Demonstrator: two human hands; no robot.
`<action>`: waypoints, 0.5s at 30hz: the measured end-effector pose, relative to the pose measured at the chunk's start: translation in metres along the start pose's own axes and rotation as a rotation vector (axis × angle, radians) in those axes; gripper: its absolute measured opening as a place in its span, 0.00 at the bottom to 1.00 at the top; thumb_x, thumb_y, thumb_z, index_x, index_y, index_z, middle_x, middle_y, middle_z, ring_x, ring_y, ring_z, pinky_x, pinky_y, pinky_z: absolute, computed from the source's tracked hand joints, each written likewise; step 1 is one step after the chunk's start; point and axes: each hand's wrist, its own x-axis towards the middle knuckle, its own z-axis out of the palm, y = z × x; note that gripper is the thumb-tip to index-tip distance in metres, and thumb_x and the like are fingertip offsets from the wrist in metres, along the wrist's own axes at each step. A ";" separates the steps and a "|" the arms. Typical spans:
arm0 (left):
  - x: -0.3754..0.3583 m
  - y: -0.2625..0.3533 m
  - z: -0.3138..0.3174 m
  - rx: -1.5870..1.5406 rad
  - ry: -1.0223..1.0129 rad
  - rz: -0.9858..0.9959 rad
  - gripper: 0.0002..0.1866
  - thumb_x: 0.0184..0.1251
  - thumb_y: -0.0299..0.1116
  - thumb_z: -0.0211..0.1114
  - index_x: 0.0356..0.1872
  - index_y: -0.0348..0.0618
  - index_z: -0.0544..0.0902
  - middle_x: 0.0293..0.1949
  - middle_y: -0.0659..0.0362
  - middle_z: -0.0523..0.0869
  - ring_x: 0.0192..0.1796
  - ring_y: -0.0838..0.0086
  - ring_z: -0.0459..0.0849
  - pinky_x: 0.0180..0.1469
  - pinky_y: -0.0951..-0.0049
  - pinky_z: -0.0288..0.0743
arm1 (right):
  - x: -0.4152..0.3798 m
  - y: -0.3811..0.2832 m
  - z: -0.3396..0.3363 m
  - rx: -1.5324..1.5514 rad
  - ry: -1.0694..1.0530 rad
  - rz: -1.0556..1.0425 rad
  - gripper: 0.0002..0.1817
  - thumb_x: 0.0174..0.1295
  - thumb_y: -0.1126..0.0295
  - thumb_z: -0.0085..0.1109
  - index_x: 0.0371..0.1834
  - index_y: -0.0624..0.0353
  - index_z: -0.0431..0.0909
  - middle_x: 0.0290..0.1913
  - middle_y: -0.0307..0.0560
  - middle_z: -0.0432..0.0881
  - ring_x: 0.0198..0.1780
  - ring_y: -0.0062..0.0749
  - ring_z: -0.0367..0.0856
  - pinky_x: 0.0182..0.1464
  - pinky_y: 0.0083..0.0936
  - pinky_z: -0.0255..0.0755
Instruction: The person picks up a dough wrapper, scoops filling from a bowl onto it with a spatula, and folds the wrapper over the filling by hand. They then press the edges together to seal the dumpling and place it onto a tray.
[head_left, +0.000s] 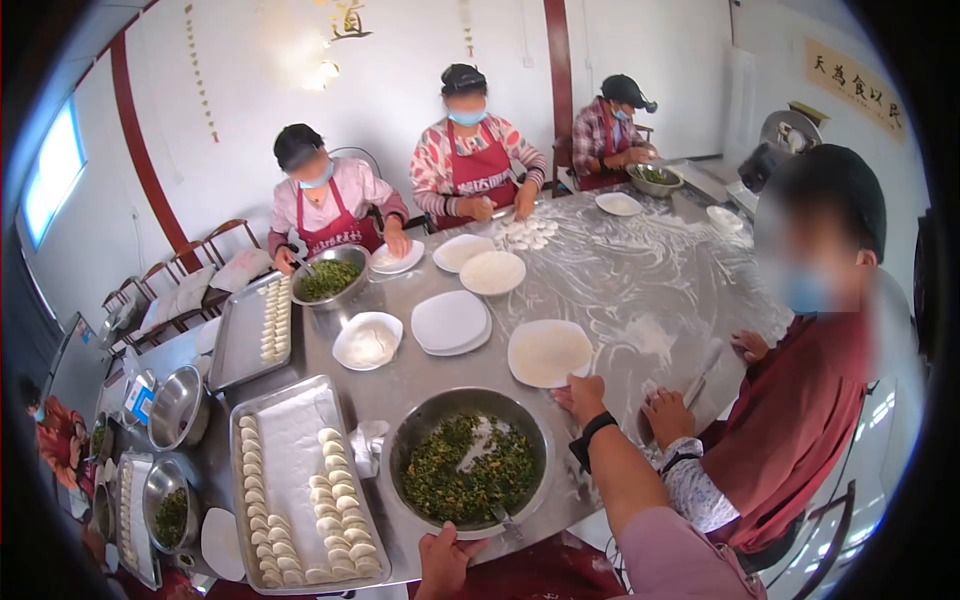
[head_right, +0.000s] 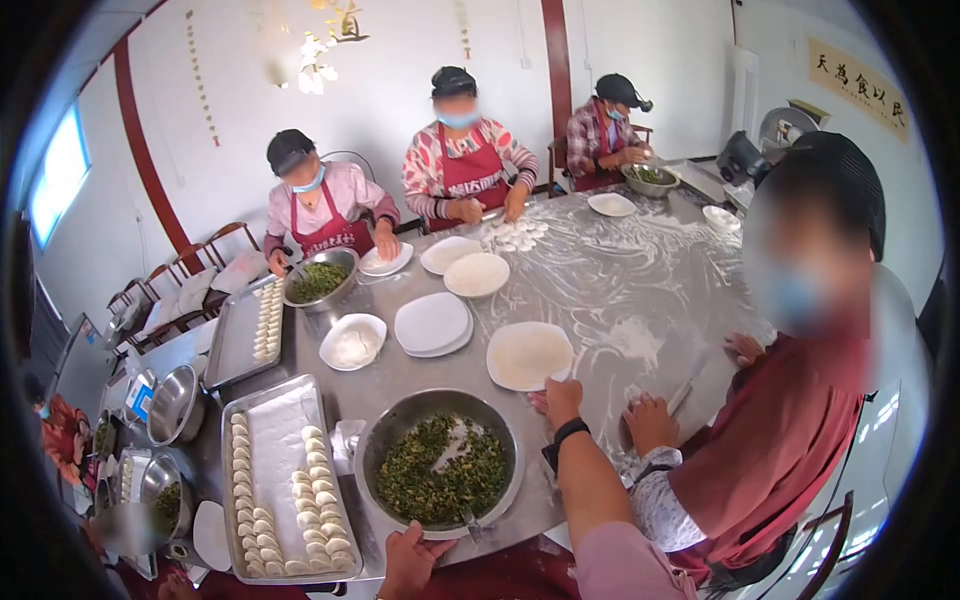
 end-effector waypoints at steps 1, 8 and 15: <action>0.002 0.000 0.000 -0.014 -0.020 0.010 0.19 0.78 0.29 0.48 0.59 0.22 0.68 0.57 0.39 0.80 0.58 0.43 0.83 0.62 0.36 0.79 | -0.001 -0.002 0.002 -0.018 0.030 -0.007 0.11 0.67 0.75 0.54 0.43 0.76 0.72 0.30 0.63 0.85 0.26 0.45 0.89 0.21 0.30 0.83; 0.022 0.025 0.007 -0.039 -0.086 0.113 0.18 0.77 0.29 0.48 0.57 0.21 0.71 0.55 0.39 0.82 0.55 0.45 0.86 0.56 0.44 0.84 | -0.037 0.029 -0.022 -0.030 0.125 -0.039 0.07 0.64 0.79 0.56 0.38 0.77 0.73 0.28 0.63 0.86 0.23 0.46 0.87 0.18 0.32 0.81; 0.073 0.025 0.000 -0.098 -0.121 0.236 0.21 0.81 0.39 0.53 0.56 0.27 0.74 0.52 0.45 0.85 0.52 0.57 0.88 0.55 0.58 0.85 | -0.149 0.070 -0.075 0.029 0.062 0.094 0.07 0.64 0.78 0.56 0.42 0.72 0.74 0.32 0.61 0.86 0.26 0.43 0.88 0.22 0.31 0.83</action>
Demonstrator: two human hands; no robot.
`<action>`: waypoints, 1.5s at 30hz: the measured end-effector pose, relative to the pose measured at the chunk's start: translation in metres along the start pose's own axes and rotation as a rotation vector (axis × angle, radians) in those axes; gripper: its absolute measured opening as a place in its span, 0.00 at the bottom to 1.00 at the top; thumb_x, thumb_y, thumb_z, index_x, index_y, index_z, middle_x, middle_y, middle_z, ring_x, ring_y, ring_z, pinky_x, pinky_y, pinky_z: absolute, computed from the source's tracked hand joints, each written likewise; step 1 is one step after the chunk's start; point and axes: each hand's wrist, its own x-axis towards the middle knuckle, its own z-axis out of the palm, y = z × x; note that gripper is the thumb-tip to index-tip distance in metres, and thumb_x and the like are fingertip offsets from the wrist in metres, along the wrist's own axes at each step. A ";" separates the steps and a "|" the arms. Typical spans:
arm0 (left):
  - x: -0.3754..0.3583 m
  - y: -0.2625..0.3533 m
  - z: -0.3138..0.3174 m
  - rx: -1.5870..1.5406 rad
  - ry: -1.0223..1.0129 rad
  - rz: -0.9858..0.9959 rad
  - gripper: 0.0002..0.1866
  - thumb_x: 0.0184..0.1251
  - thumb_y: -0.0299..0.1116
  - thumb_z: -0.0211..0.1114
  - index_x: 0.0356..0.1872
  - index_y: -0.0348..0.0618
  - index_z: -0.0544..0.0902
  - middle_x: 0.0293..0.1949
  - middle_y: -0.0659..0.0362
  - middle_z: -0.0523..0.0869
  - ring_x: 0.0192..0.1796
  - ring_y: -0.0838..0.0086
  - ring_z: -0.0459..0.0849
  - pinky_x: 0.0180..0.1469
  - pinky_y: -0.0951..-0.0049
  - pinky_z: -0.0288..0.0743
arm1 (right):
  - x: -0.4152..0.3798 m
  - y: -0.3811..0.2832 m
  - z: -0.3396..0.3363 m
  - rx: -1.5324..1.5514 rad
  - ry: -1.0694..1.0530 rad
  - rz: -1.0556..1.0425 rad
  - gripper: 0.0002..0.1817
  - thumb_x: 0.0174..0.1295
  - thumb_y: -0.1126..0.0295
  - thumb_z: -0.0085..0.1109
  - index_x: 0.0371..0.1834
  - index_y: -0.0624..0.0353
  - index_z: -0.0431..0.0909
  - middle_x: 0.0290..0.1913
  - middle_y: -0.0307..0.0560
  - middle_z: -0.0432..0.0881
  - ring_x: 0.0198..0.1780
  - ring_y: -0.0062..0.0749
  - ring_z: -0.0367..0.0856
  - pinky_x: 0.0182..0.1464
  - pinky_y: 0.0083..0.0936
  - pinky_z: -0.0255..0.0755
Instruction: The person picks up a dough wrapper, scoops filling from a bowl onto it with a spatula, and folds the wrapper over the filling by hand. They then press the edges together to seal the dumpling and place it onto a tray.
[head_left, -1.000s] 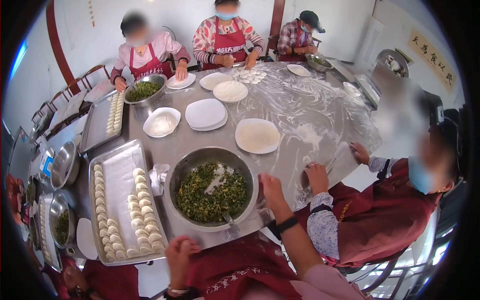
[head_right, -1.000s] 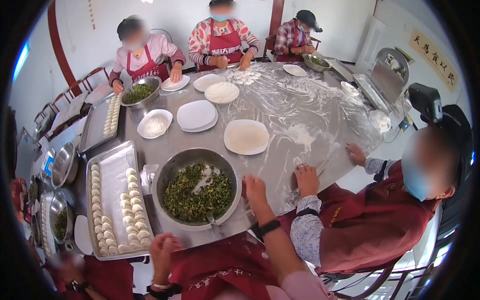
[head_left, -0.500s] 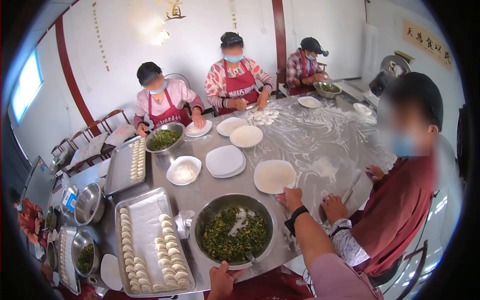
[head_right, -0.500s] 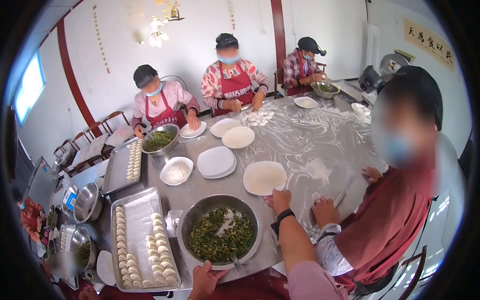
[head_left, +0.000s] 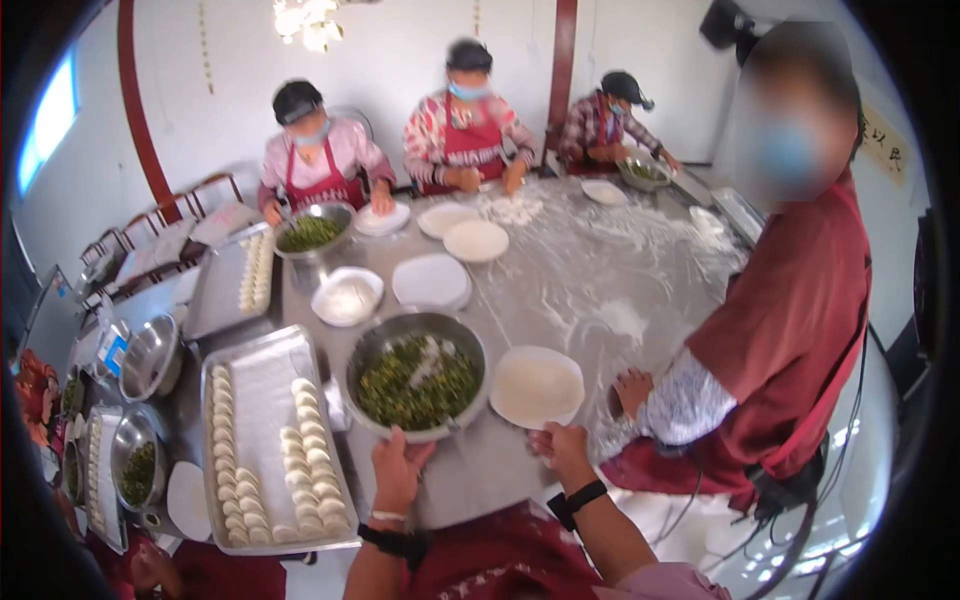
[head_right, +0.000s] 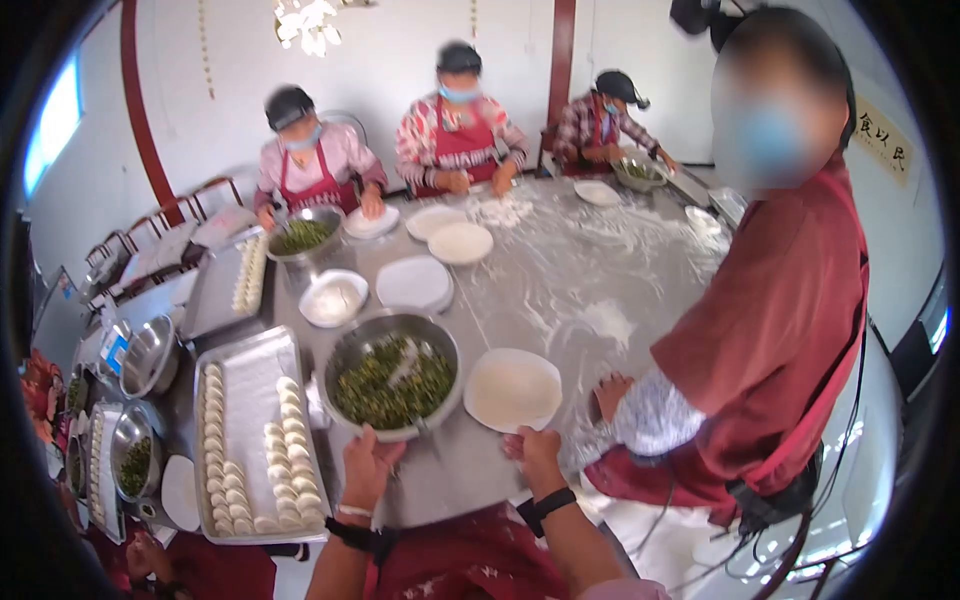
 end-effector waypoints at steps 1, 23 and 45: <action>-0.005 -0.002 -0.001 0.046 0.005 -0.024 0.20 0.81 0.39 0.53 0.56 0.27 0.75 0.52 0.46 0.85 0.51 0.58 0.88 0.55 0.59 0.85 | -0.012 0.012 -0.013 0.003 -0.054 0.031 0.08 0.64 0.79 0.56 0.43 0.72 0.74 0.32 0.61 0.87 0.27 0.43 0.89 0.23 0.31 0.84; -0.084 -0.040 0.014 1.734 -0.385 0.754 0.30 0.60 0.41 0.70 0.66 0.46 0.78 0.71 0.45 0.71 0.76 0.51 0.64 0.76 0.51 0.58 | -0.157 0.060 -0.003 -0.418 -0.504 0.195 0.08 0.63 0.77 0.54 0.41 0.71 0.78 0.32 0.57 0.87 0.27 0.41 0.89 0.28 0.27 0.85; -0.044 -0.015 -0.040 1.694 0.048 0.756 0.28 0.57 0.33 0.72 0.60 0.38 0.79 0.64 0.43 0.77 0.70 0.46 0.71 0.71 0.51 0.66 | -0.111 0.012 -0.073 -0.282 -0.095 -0.036 0.06 0.61 0.73 0.56 0.34 0.66 0.78 0.25 0.49 0.82 0.20 0.36 0.82 0.25 0.31 0.82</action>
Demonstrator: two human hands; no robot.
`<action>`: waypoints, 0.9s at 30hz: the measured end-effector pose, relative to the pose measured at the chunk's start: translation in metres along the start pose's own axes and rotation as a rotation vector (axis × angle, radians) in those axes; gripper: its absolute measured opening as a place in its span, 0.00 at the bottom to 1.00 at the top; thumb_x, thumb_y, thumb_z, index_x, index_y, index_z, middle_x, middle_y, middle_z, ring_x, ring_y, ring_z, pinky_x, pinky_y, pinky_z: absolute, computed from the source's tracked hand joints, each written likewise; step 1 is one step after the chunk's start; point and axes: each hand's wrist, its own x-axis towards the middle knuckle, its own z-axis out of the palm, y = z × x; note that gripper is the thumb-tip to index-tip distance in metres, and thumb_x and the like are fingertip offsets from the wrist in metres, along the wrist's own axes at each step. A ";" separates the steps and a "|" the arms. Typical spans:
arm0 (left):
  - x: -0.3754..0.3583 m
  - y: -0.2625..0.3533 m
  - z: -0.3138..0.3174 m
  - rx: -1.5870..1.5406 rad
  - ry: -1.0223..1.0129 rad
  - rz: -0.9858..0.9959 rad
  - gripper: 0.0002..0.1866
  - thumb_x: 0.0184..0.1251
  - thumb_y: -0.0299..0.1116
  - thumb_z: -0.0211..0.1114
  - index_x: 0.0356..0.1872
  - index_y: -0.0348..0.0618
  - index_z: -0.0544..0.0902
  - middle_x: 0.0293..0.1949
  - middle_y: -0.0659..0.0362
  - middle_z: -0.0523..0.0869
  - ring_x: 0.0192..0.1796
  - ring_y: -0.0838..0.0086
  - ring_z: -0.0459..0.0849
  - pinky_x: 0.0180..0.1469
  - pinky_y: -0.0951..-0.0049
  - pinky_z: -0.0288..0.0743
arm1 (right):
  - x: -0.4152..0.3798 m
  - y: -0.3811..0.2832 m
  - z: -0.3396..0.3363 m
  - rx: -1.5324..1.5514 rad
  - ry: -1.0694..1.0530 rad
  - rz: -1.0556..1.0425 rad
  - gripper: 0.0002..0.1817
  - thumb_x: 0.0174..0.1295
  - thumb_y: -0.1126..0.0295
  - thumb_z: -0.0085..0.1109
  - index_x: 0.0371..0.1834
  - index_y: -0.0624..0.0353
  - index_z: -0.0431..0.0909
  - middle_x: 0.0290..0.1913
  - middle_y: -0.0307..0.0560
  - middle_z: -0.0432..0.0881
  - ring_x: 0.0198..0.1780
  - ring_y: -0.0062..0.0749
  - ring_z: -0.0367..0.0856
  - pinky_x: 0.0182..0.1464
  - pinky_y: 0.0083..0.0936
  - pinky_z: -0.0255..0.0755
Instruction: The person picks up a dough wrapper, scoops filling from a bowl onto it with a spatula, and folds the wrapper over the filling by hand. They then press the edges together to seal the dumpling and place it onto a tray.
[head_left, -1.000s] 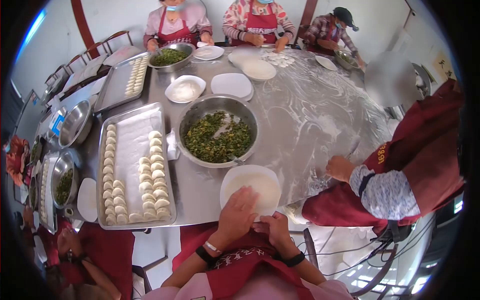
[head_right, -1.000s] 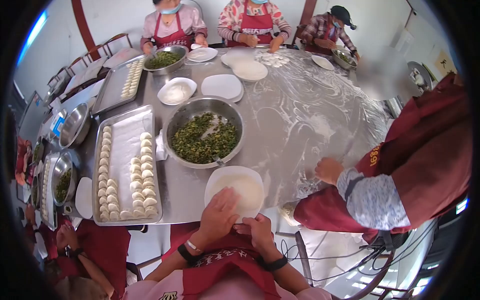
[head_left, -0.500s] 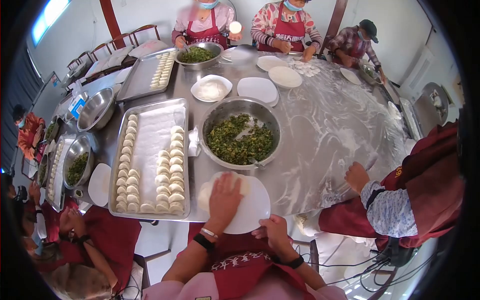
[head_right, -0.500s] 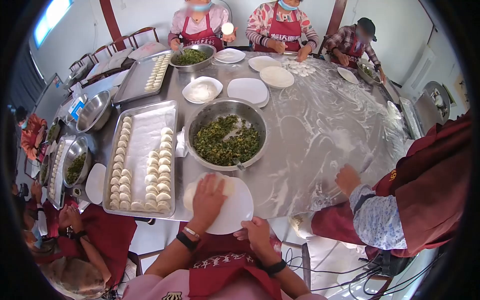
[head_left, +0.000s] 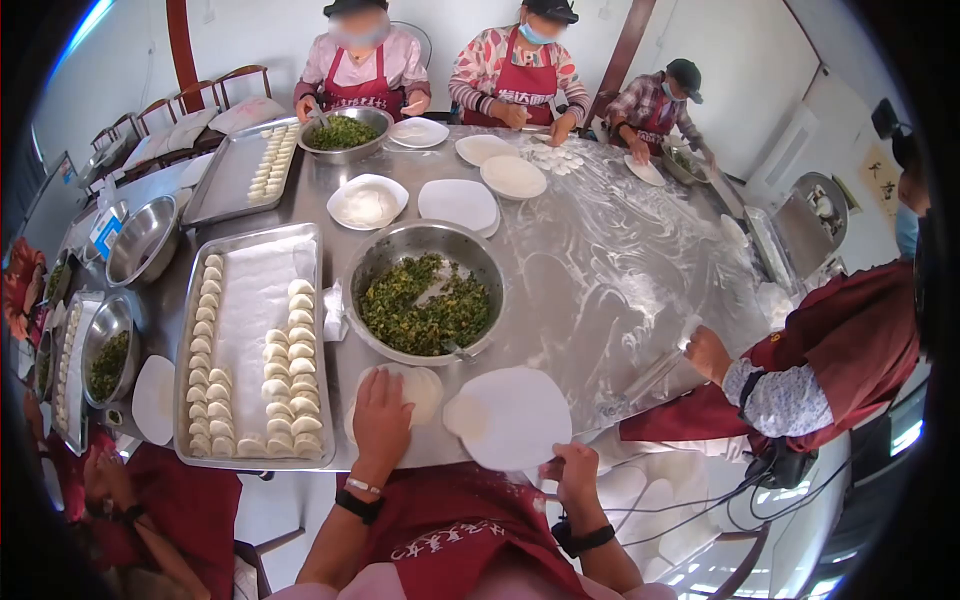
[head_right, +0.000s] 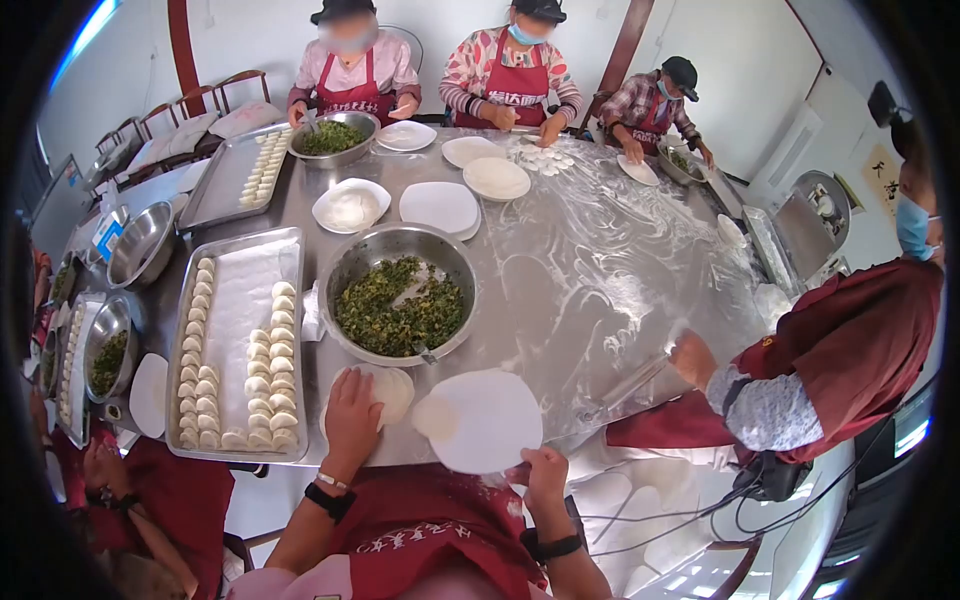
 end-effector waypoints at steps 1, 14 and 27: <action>-0.005 0.001 -0.002 -0.011 0.016 0.005 0.28 0.56 0.32 0.71 0.60 0.37 0.79 0.64 0.43 0.77 0.69 0.46 0.71 0.71 0.52 0.67 | 0.007 0.000 0.000 0.042 0.016 -0.039 0.06 0.62 0.73 0.56 0.34 0.65 0.77 0.26 0.49 0.81 0.20 0.36 0.82 0.25 0.31 0.82; -0.050 0.018 -0.032 -0.155 0.114 0.032 0.20 0.60 0.26 0.65 0.55 0.33 0.79 0.56 0.42 0.82 0.60 0.45 0.80 0.61 0.53 0.76 | 0.117 -0.020 0.027 0.274 0.109 -0.128 0.06 0.62 0.76 0.57 0.37 0.70 0.75 0.31 0.56 0.84 0.30 0.43 0.89 0.27 0.28 0.85; -0.014 0.077 0.025 -1.605 -0.427 -1.126 0.13 0.77 0.32 0.57 0.51 0.32 0.80 0.47 0.53 0.86 0.49 0.68 0.87 0.56 0.67 0.82 | -0.014 0.003 -0.037 -0.011 -0.259 0.136 0.08 0.62 0.75 0.58 0.40 0.70 0.79 0.28 0.54 0.86 0.23 0.36 0.86 0.24 0.25 0.81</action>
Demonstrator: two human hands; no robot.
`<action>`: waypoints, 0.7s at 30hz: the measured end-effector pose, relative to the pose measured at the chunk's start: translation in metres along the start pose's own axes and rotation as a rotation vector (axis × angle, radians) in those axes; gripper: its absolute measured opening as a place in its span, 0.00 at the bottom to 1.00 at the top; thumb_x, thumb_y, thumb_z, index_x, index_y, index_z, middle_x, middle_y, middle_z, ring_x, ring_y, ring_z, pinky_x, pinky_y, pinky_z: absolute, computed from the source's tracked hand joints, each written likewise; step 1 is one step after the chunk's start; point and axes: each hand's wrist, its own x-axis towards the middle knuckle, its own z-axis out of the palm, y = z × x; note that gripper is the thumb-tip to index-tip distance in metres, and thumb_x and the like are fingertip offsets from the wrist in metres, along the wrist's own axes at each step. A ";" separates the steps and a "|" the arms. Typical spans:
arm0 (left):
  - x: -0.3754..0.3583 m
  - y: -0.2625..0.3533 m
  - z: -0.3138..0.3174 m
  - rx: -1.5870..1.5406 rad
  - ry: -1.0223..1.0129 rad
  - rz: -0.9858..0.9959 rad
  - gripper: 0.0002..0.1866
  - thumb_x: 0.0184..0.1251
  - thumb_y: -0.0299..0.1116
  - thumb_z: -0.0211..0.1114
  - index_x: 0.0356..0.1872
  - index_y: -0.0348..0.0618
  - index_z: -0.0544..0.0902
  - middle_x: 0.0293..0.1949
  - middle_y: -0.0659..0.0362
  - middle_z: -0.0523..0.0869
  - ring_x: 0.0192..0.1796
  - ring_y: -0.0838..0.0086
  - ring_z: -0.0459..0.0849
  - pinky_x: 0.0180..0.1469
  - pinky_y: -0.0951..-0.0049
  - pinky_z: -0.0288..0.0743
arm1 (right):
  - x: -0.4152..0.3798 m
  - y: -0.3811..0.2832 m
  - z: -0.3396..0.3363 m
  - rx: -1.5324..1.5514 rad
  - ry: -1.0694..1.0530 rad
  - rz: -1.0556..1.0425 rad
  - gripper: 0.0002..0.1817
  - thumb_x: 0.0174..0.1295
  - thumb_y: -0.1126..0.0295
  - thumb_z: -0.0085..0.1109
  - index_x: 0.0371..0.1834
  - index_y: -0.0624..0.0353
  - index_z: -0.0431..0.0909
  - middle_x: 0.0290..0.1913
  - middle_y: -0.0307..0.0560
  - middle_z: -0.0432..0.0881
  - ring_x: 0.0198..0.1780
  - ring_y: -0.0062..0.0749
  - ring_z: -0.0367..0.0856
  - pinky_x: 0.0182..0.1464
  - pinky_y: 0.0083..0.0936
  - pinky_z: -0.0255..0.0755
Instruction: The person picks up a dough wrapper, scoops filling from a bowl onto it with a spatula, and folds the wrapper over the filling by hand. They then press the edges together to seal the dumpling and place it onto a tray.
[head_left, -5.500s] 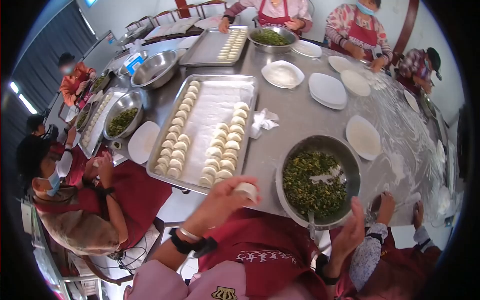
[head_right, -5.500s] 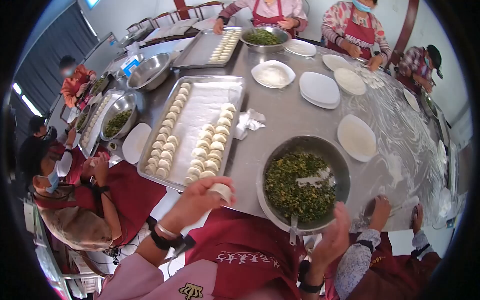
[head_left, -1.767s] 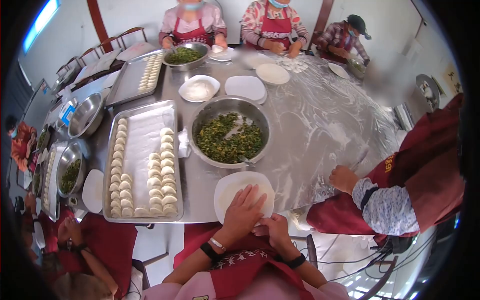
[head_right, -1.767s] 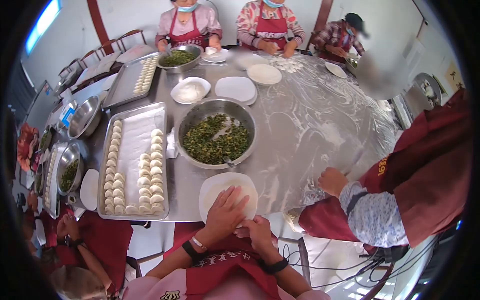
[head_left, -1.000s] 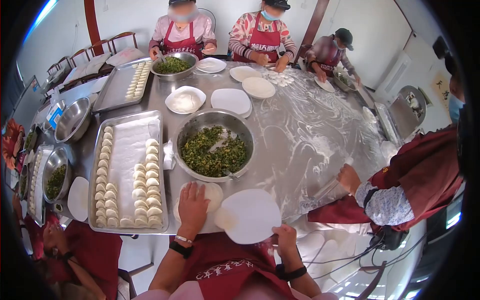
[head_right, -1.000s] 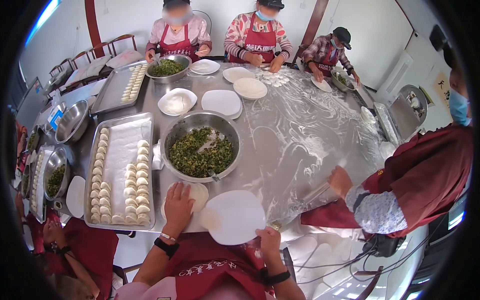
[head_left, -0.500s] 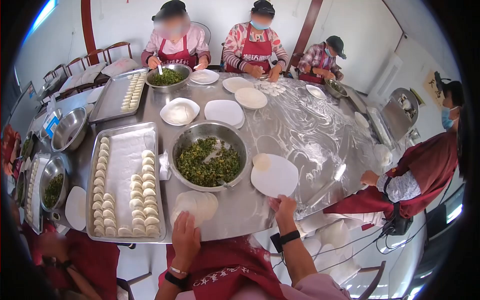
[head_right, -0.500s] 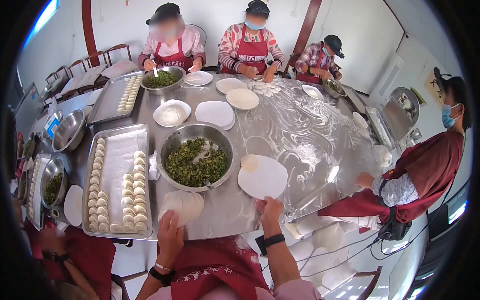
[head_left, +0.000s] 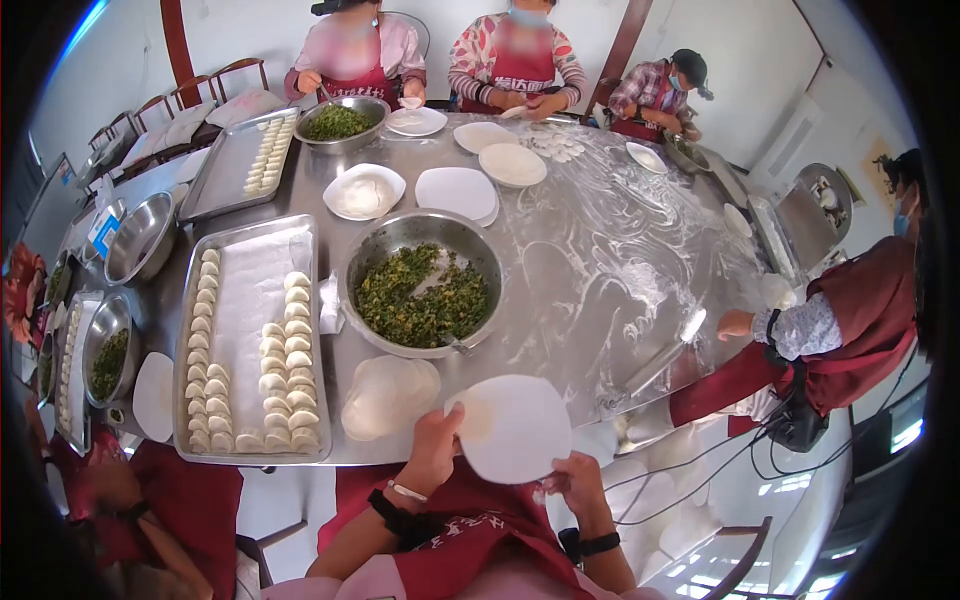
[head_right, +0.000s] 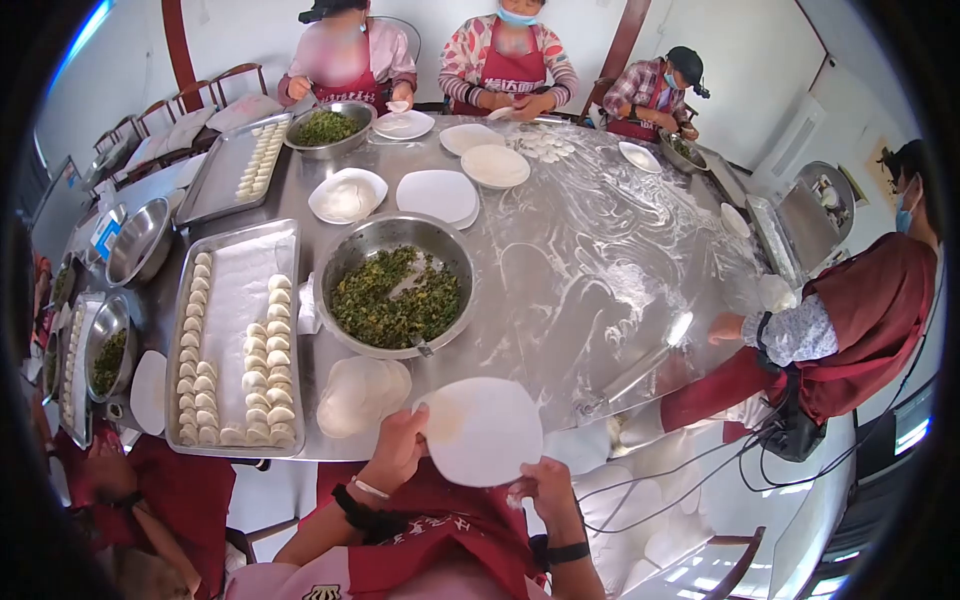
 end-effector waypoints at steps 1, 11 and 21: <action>0.008 -0.007 -0.004 0.060 0.035 0.046 0.12 0.77 0.32 0.57 0.50 0.32 0.81 0.46 0.55 0.87 0.47 0.69 0.88 0.54 0.68 0.83 | 0.001 0.005 -0.004 -0.033 0.021 -0.004 0.10 0.63 0.74 0.59 0.41 0.72 0.79 0.28 0.55 0.86 0.24 0.38 0.87 0.25 0.25 0.83; -0.022 0.007 -0.023 0.140 0.212 0.480 0.10 0.73 0.31 0.62 0.42 0.36 0.87 0.29 0.69 0.81 0.27 0.87 0.72 0.27 0.83 0.64 | 0.029 -0.006 0.014 0.179 0.212 -0.131 0.11 0.62 0.77 0.55 0.42 0.77 0.76 0.35 0.62 0.85 0.30 0.49 0.89 0.33 0.35 0.89; -0.106 0.017 -0.079 0.104 0.277 0.424 0.11 0.75 0.31 0.61 0.46 0.33 0.86 0.37 0.62 0.88 0.36 0.82 0.83 0.35 0.81 0.76 | 0.187 -0.066 0.049 -0.243 0.017 -0.683 0.10 0.71 0.76 0.52 0.48 0.73 0.78 0.44 0.58 0.86 0.45 0.45 0.88 0.51 0.35 0.86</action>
